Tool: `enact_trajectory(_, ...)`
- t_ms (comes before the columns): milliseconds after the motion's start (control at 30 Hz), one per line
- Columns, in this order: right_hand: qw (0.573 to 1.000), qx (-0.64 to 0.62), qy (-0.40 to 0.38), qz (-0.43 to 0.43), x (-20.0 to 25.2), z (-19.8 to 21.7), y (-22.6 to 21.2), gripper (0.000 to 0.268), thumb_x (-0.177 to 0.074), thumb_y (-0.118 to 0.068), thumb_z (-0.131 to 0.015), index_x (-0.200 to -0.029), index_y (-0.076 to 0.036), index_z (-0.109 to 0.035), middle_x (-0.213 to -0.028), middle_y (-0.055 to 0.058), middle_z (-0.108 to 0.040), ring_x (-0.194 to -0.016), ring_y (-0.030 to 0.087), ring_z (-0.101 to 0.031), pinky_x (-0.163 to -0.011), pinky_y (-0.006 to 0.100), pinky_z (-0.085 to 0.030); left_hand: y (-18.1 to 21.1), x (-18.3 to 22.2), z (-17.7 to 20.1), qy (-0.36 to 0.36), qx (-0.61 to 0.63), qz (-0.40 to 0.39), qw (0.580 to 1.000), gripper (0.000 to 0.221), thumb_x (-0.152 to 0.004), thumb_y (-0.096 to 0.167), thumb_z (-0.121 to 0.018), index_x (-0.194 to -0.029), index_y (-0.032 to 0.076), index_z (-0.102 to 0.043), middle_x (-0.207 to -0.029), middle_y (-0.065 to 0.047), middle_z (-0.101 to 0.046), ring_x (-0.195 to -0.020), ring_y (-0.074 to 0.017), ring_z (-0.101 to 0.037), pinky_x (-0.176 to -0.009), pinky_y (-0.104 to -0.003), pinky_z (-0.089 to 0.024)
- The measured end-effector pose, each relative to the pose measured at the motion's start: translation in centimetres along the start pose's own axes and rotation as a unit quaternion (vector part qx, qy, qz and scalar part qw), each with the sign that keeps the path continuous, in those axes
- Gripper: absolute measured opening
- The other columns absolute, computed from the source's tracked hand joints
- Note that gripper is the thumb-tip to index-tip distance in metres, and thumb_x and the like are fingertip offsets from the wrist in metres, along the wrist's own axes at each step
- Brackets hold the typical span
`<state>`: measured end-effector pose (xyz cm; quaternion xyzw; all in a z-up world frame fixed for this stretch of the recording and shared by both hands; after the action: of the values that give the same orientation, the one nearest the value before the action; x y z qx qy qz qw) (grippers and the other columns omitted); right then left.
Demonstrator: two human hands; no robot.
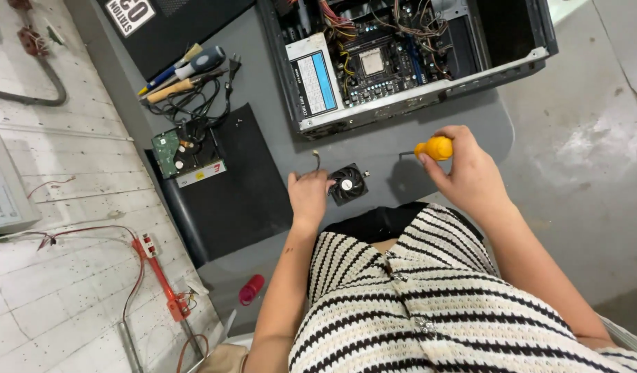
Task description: Using a screwdriver to disassemble or assemble a computer cooling fan and heatsink assembly.
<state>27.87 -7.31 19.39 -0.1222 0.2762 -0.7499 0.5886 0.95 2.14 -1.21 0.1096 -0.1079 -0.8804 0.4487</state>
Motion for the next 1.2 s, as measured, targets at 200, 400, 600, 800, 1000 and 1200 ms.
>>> enact_trajectory(200,1.000,0.003,-0.016,0.007,0.1,0.1,-0.2,0.042,-0.093,-0.014,-0.082,-0.124,0.000,-0.058,-0.111,0.019,-0.068,-0.099,0.042,-0.072,-0.087,0.044,-0.057,0.2,-0.2,1.4,-0.015,0.034,0.040,0.998,0.028,-0.090,0.039,-0.077,-0.101,0.014,-0.075,-0.075,-0.002,-0.072,-0.071,-0.0202,-0.070,-0.091,-0.040,-0.039)
enact_trajectory(400,0.999,-0.001,-0.023,0.034,-0.2,-0.5,0.2,0.043,-0.095,-0.014,-0.082,-0.125,0.002,-0.057,-0.113,0.021,-0.066,-0.102,0.042,-0.071,-0.089,0.044,-0.058,-0.3,0.6,-0.2,-0.008,0.044,0.080,0.996,0.017,-0.097,0.035,-0.068,-0.105,0.022,-0.074,-0.081,0.002,-0.074,-0.077,-0.0183,-0.072,-0.093,-0.039,-0.036)
enact_trajectory(600,0.998,-0.058,-0.012,0.037,-0.2,-0.8,-0.1,0.039,-0.097,-0.008,-0.081,-0.127,0.003,-0.058,-0.114,0.021,-0.066,-0.105,0.042,-0.070,-0.090,0.043,-0.057,-0.8,0.4,-0.1,-0.034,0.157,0.164,0.973,0.013,-0.098,0.031,-0.070,-0.104,0.021,-0.074,-0.086,0.003,-0.075,-0.085,-0.0214,-0.073,-0.092,-0.040,-0.036)
enact_trajectory(800,0.968,-0.194,0.037,0.152,-0.2,1.5,-4.2,0.039,-0.109,-0.018,-0.060,-0.132,0.004,-0.038,-0.123,0.027,-0.060,-0.112,0.037,-0.065,-0.098,0.045,-0.052,-0.9,-0.1,0.2,-0.093,0.129,0.134,0.978,0.021,-0.103,0.023,-0.056,-0.112,0.022,-0.075,-0.110,0.003,-0.076,-0.096,-0.0229,-0.069,-0.088,-0.044,-0.037)
enact_trajectory(1000,0.950,-0.253,0.013,0.181,-1.0,-3.2,-3.3,0.041,-0.100,-0.009,-0.076,-0.123,0.010,-0.047,-0.111,0.021,-0.064,-0.104,0.043,-0.070,-0.087,0.045,-0.056,-1.7,1.6,-1.5,-0.050,0.205,0.173,0.962,0.017,-0.098,0.027,-0.070,-0.115,0.025,-0.073,-0.097,0.006,-0.077,-0.091,-0.0187,-0.073,-0.094,-0.039,-0.037)
enact_trajectory(1200,0.942,-0.251,-0.024,0.220,-0.6,-5.3,-5.1,0.039,-0.096,-0.005,-0.076,-0.121,0.008,-0.049,-0.110,0.023,-0.065,-0.097,0.044,-0.069,-0.083,0.049,-0.055,-1.7,2.0,-2.0,-0.024,0.221,0.174,0.959,0.022,-0.097,0.027,-0.071,-0.118,0.025,-0.072,-0.097,0.007,-0.077,-0.084,-0.0161,-0.073,-0.097,-0.039,-0.035)
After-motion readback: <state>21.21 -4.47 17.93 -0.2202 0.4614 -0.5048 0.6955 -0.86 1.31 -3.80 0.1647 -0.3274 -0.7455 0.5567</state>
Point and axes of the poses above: each hand's wrist, its own x-axis away from the middle knuckle, its own z-axis out of the back of the hand, y = z × x, the point moved 3 cm from there along -x, towards the middle knuckle
